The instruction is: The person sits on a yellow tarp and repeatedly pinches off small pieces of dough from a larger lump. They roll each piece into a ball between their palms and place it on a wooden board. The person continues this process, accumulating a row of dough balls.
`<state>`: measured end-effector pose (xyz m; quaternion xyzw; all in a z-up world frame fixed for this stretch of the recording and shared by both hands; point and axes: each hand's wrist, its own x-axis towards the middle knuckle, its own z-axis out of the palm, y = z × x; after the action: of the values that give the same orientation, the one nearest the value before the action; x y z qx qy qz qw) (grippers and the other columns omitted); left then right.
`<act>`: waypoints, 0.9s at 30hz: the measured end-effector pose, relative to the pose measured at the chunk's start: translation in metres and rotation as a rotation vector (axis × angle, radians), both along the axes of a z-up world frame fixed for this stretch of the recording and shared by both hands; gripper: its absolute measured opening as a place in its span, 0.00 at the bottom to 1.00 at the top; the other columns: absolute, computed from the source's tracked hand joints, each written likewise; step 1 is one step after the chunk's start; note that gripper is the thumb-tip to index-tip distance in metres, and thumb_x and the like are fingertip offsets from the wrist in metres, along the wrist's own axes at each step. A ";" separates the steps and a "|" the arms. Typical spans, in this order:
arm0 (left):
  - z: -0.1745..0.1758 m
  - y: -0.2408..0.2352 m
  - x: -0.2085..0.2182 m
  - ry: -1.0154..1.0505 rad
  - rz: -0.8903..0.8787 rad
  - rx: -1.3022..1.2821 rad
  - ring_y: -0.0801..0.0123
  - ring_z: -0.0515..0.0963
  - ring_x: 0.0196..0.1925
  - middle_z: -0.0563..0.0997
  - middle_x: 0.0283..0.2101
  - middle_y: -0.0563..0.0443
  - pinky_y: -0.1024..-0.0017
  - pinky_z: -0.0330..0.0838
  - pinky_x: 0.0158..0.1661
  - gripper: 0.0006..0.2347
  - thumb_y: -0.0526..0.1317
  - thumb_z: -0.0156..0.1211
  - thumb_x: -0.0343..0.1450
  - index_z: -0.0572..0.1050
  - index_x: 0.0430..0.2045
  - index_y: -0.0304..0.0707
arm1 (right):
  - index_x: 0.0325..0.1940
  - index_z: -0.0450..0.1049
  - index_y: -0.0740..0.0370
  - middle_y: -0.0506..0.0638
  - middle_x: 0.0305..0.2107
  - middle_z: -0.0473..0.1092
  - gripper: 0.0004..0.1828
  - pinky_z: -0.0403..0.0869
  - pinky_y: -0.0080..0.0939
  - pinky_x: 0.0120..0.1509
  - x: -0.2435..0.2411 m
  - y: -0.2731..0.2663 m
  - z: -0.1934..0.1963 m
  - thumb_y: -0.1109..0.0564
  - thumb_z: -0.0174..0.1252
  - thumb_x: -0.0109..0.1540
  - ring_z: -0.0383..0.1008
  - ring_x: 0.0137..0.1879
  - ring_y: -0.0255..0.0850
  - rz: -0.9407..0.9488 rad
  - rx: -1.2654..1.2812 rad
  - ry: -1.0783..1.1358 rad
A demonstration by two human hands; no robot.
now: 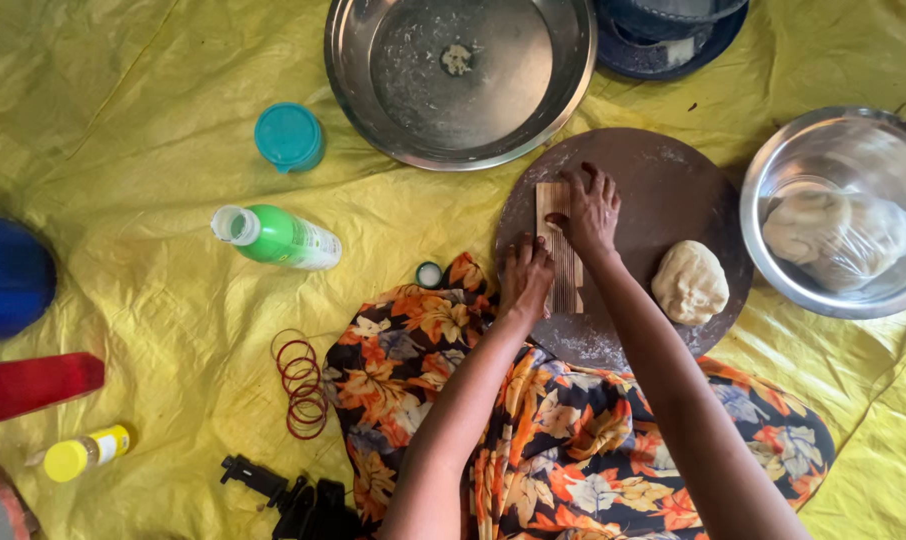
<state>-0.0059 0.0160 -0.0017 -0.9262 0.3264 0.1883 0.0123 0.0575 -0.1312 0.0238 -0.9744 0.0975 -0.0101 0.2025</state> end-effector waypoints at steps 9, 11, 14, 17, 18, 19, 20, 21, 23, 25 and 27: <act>-0.025 -0.008 0.002 -0.028 0.026 0.122 0.47 0.49 0.77 0.54 0.77 0.51 0.44 0.51 0.69 0.34 0.38 0.71 0.65 0.59 0.67 0.46 | 0.77 0.61 0.58 0.53 0.76 0.54 0.34 0.42 0.60 0.84 -0.078 0.005 -0.020 0.60 0.52 0.65 0.46 0.83 0.45 0.370 -0.115 -0.054; -0.010 -0.008 0.002 0.128 0.056 0.084 0.48 0.47 0.79 0.53 0.77 0.48 0.47 0.49 0.72 0.39 0.43 0.72 0.64 0.57 0.70 0.41 | 0.76 0.62 0.60 0.53 0.75 0.56 0.34 0.42 0.59 0.85 -0.098 0.004 -0.020 0.59 0.52 0.63 0.50 0.82 0.43 0.408 -0.104 -0.057; 0.010 -0.008 0.006 0.015 0.009 0.116 0.47 0.49 0.77 0.53 0.75 0.49 0.46 0.51 0.69 0.37 0.41 0.70 0.64 0.56 0.68 0.44 | 0.73 0.63 0.62 0.55 0.72 0.59 0.36 0.44 0.59 0.83 -0.118 -0.004 -0.013 0.57 0.54 0.58 0.53 0.79 0.44 0.458 -0.056 -0.044; 0.020 -0.006 0.007 -0.040 0.010 0.125 0.47 0.53 0.78 0.57 0.77 0.44 0.46 0.53 0.70 0.33 0.38 0.69 0.66 0.60 0.66 0.40 | 0.70 0.65 0.63 0.57 0.69 0.62 0.35 0.47 0.58 0.82 -0.134 -0.007 -0.007 0.56 0.56 0.57 0.55 0.77 0.45 0.517 -0.046 -0.043; 0.021 -0.006 0.008 -0.029 0.021 0.111 0.46 0.53 0.77 0.58 0.76 0.44 0.47 0.53 0.70 0.35 0.38 0.69 0.65 0.58 0.68 0.40 | 0.69 0.66 0.63 0.57 0.68 0.63 0.33 0.49 0.58 0.82 -0.139 -0.009 -0.004 0.57 0.56 0.58 0.56 0.77 0.46 0.545 -0.050 -0.060; 0.022 -0.006 0.007 -0.015 0.032 0.096 0.46 0.54 0.77 0.59 0.75 0.43 0.48 0.53 0.70 0.37 0.37 0.69 0.65 0.55 0.69 0.41 | 0.68 0.67 0.63 0.57 0.67 0.64 0.31 0.51 0.57 0.82 -0.145 -0.010 -0.002 0.58 0.56 0.59 0.57 0.77 0.46 0.572 -0.055 -0.073; 0.022 -0.005 0.007 -0.002 0.042 0.080 0.46 0.54 0.77 0.61 0.74 0.43 0.48 0.53 0.71 0.39 0.36 0.69 0.65 0.53 0.71 0.41 | 0.68 0.68 0.63 0.57 0.67 0.65 0.30 0.52 0.55 0.82 -0.151 -0.011 0.000 0.59 0.56 0.60 0.58 0.77 0.45 0.577 -0.032 -0.095; 0.021 -0.005 0.007 -0.013 0.031 0.089 0.46 0.55 0.77 0.62 0.73 0.41 0.48 0.53 0.70 0.39 0.35 0.68 0.65 0.51 0.72 0.41 | 0.68 0.69 0.63 0.56 0.66 0.67 0.29 0.54 0.54 0.82 -0.155 -0.012 0.003 0.61 0.55 0.61 0.60 0.77 0.45 0.584 -0.012 -0.117; 0.018 -0.004 0.007 -0.035 0.010 0.108 0.47 0.56 0.75 0.65 0.70 0.38 0.47 0.52 0.70 0.41 0.32 0.65 0.67 0.46 0.74 0.42 | 0.65 0.71 0.62 0.56 0.64 0.69 0.27 0.58 0.52 0.81 -0.165 -0.014 0.008 0.63 0.55 0.60 0.63 0.75 0.45 0.588 0.028 -0.121; 0.015 -0.006 0.006 0.023 0.007 0.158 0.49 0.54 0.78 0.76 0.59 0.38 0.46 0.49 0.73 0.40 0.30 0.60 0.71 0.42 0.78 0.44 | 0.62 0.73 0.62 0.55 0.60 0.72 0.26 0.60 0.51 0.78 -0.173 -0.013 0.015 0.64 0.57 0.58 0.67 0.70 0.47 0.580 0.066 -0.086; 0.012 -0.009 0.007 0.006 0.030 0.156 0.50 0.54 0.78 0.79 0.56 0.37 0.46 0.48 0.73 0.40 0.29 0.58 0.71 0.40 0.78 0.46 | 0.60 0.74 0.61 0.55 0.57 0.73 0.27 0.64 0.51 0.74 -0.179 -0.010 0.022 0.65 0.57 0.56 0.70 0.67 0.49 0.549 0.087 -0.060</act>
<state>0.0006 0.0069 0.0106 -0.9267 0.2968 0.2160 0.0808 -0.1213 -0.1415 0.0462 -0.9540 -0.1756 0.0205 0.2421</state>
